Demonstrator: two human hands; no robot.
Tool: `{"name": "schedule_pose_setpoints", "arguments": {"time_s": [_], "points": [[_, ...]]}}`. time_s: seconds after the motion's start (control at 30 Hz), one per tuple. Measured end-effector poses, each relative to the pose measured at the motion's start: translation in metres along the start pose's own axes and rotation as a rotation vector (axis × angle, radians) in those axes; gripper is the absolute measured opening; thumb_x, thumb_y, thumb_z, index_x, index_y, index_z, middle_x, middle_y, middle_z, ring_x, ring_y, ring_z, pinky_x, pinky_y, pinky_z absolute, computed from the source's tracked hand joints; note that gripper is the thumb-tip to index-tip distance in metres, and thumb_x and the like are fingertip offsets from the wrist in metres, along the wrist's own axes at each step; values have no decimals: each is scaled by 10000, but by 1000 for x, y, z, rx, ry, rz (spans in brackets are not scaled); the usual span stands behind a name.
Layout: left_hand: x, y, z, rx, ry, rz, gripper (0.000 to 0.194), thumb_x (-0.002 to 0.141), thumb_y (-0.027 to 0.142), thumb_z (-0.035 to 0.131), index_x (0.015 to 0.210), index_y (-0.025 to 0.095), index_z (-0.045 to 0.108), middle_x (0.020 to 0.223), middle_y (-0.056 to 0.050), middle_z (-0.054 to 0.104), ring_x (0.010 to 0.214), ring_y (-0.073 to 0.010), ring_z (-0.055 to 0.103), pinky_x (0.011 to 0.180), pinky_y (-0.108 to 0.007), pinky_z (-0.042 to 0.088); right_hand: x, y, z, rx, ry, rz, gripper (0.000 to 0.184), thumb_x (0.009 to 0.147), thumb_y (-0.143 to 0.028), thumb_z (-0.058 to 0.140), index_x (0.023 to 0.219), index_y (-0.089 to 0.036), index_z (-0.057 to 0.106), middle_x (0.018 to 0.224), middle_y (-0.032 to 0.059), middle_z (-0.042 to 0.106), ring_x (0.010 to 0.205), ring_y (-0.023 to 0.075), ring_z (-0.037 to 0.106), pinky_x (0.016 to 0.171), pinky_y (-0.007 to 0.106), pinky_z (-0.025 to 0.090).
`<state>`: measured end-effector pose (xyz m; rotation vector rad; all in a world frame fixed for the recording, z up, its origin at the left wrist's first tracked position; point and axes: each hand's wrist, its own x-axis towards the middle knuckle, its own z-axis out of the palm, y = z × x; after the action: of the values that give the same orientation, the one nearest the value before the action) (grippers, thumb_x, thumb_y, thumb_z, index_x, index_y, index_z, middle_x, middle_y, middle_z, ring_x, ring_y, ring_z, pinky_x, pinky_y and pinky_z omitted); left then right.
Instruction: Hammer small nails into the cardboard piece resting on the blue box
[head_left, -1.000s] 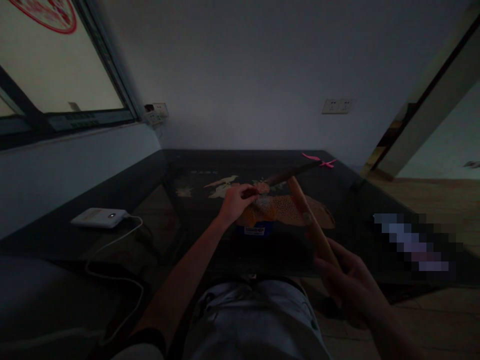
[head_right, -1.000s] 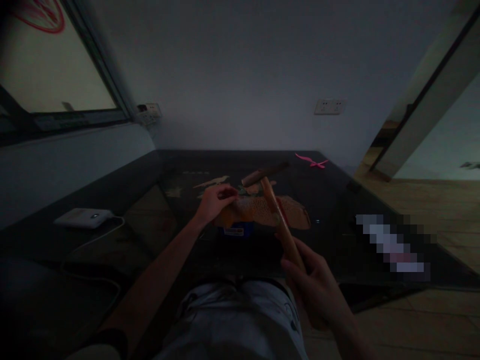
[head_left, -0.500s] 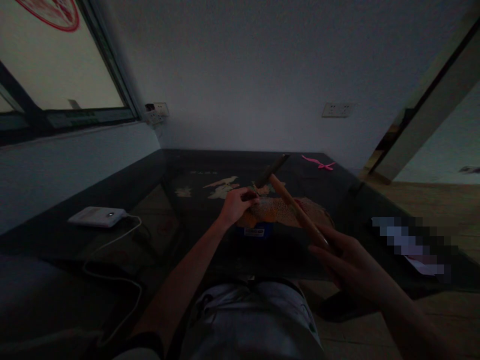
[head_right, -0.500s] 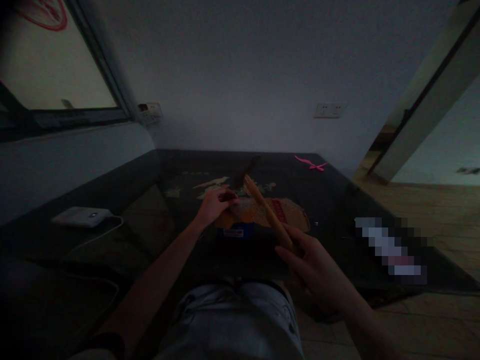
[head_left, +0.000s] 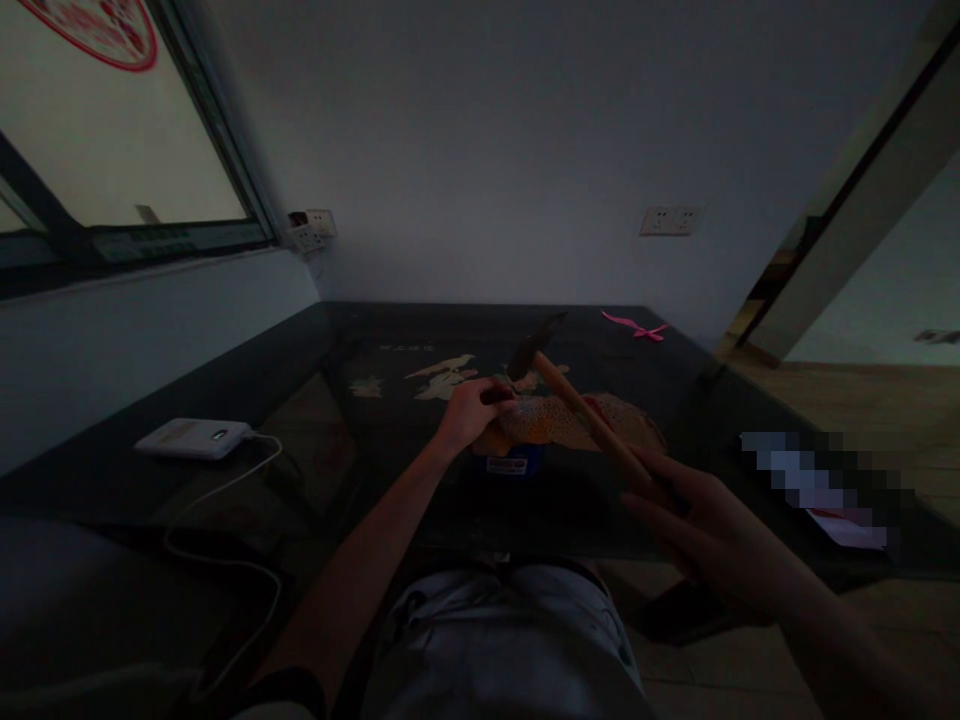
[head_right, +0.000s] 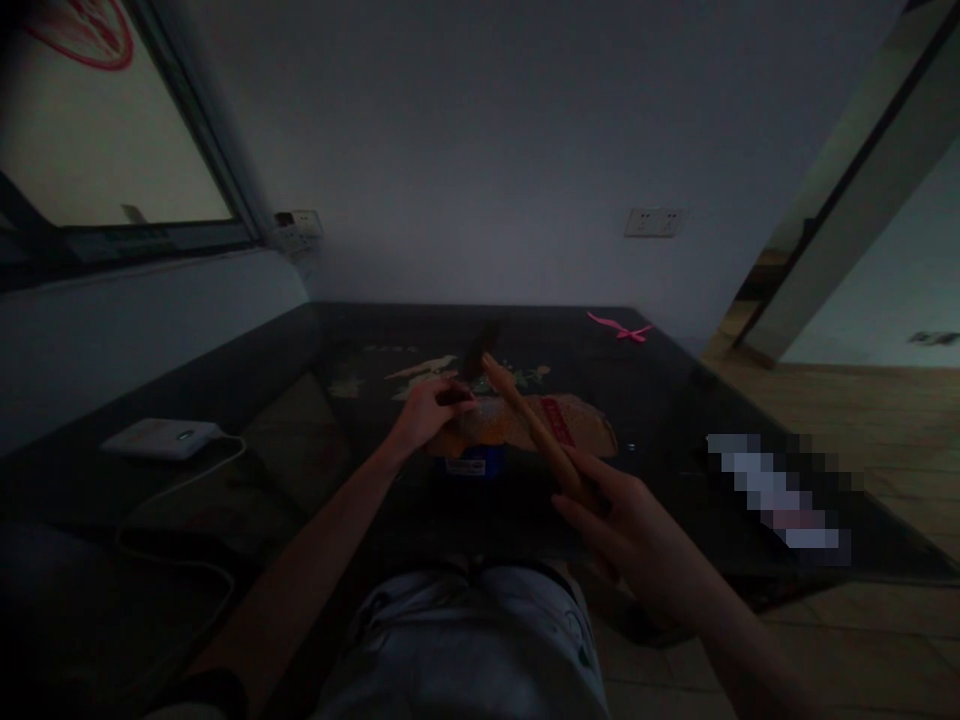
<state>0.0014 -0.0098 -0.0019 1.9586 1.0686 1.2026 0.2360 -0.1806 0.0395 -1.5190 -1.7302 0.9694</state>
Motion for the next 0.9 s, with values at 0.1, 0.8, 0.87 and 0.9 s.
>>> {"name": "schedule_pose_setpoints", "arguments": {"time_s": [0.1,0.8,0.87,0.9], "points": [[3,3,-1,22,-30,34,53,703,141,685,756,132,682,796,-48,706,760,-172,656,745,-294,512,-4,0,-3,47,-8,40,553,842,-452,538,1324,-199,439,614,-57,446,407,80,411,333,187,346],[1,-2,0,33,-28,-41,54,707,139,682,761,137,688,784,-47,717,747,-176,664,721,-282,512,7,-19,-13,-160,-60,-1,452,794,-354,528,1193,-146,568,668,5,558,479,122,470,385,213,369],[1,-3,1,43,-28,-29,57,711,149,681,767,142,692,792,-48,718,749,-176,663,720,-282,509,6,-21,-14,-183,-36,-12,389,788,-349,527,1108,-142,603,653,0,532,488,120,461,398,212,366],[1,-3,1,51,-23,-17,57,711,155,683,766,144,692,794,-48,718,753,-175,661,723,-281,507,6,-22,-14,-187,-22,-16,368,786,-353,526,1077,-143,610,637,-6,514,483,117,451,397,211,361]]}}
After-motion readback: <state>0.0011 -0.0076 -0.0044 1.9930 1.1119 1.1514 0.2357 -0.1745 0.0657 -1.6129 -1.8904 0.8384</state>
